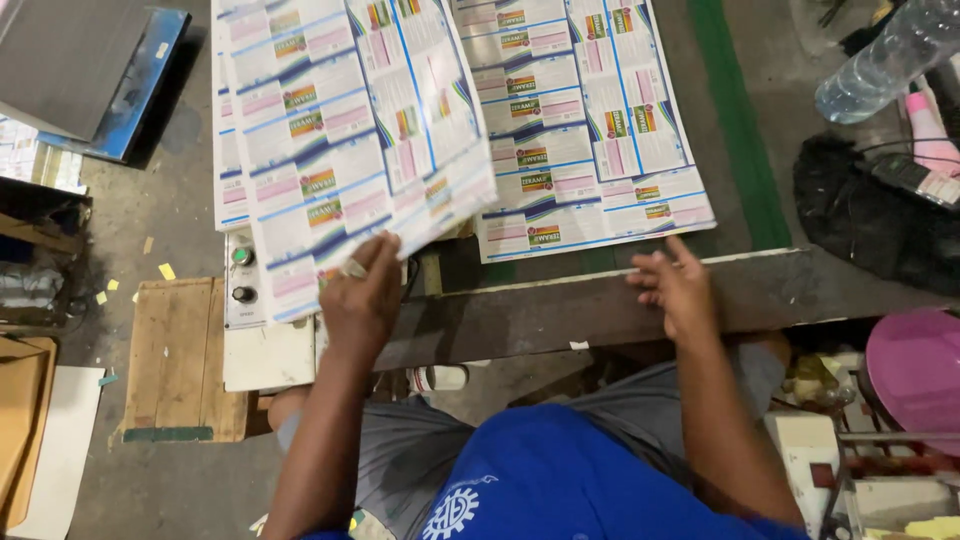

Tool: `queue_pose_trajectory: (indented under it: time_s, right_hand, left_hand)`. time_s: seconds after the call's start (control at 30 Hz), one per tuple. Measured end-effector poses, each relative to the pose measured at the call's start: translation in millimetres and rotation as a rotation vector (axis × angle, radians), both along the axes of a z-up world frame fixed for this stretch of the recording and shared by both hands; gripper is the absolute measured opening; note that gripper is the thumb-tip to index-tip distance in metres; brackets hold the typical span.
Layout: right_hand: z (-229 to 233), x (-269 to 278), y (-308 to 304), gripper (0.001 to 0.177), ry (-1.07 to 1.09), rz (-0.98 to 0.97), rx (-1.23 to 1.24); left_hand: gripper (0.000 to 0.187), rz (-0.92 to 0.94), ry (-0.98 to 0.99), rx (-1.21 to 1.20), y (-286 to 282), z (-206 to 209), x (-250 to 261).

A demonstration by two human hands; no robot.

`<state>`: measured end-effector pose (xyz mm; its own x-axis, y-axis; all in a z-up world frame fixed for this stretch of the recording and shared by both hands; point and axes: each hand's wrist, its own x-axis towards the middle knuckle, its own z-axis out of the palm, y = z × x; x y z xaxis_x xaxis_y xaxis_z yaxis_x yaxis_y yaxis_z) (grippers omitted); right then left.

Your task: The person stands at a workbench and repeatedly picks up sheets of printed paper from a pile, flips them over, and places them onto a separate stack. The task involves continuous manual handling and sorting of the paper sheets.

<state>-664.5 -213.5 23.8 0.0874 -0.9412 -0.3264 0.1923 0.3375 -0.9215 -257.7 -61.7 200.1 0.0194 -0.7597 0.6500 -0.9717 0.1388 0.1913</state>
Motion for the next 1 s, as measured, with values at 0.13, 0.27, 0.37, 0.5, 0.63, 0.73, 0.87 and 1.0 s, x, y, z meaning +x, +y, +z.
queue_pose_trajectory:
  time_s: [0.13,0.27,0.37,0.5,0.63,0.73,0.87,1.0]
  right_hand:
    - [17,38,28,0.056,0.032,0.132,-0.028]
    - [63,86,48,0.050,-0.094,0.367,-0.100]
    - [69,99,45,0.041,-0.209,0.399,-0.089]
    - [73,81,40,0.037,-0.231,0.240,-0.106]
    - [54,34,48,0.038,-0.200,0.123,-0.082]
    - [29,-5,56,0.038,-0.167,0.030,-0.046]
    - [6,-50,72,0.035,-0.117,-0.077,-0.074]
    - [-24,-89,85,0.033,-0.072,-0.131,-0.070]
  left_hand:
    - [0.026,-0.183,-0.006,-0.116,-5,-2,-39]
    - [0.031,-0.249,-0.017,-0.033,-11,-8,-80]
    - [0.037,-0.277,-0.047,0.034,-17,0,-96]
    - [0.042,-0.333,0.055,0.150,-31,10,-76]
    - [0.029,-0.131,0.126,0.267,-67,-20,14]
    - [0.032,0.008,0.011,0.214,-75,-27,60]
    - [0.068,0.126,-0.227,0.150,-72,-28,73]
    - [0.070,0.199,-0.308,0.223,-58,-39,75]
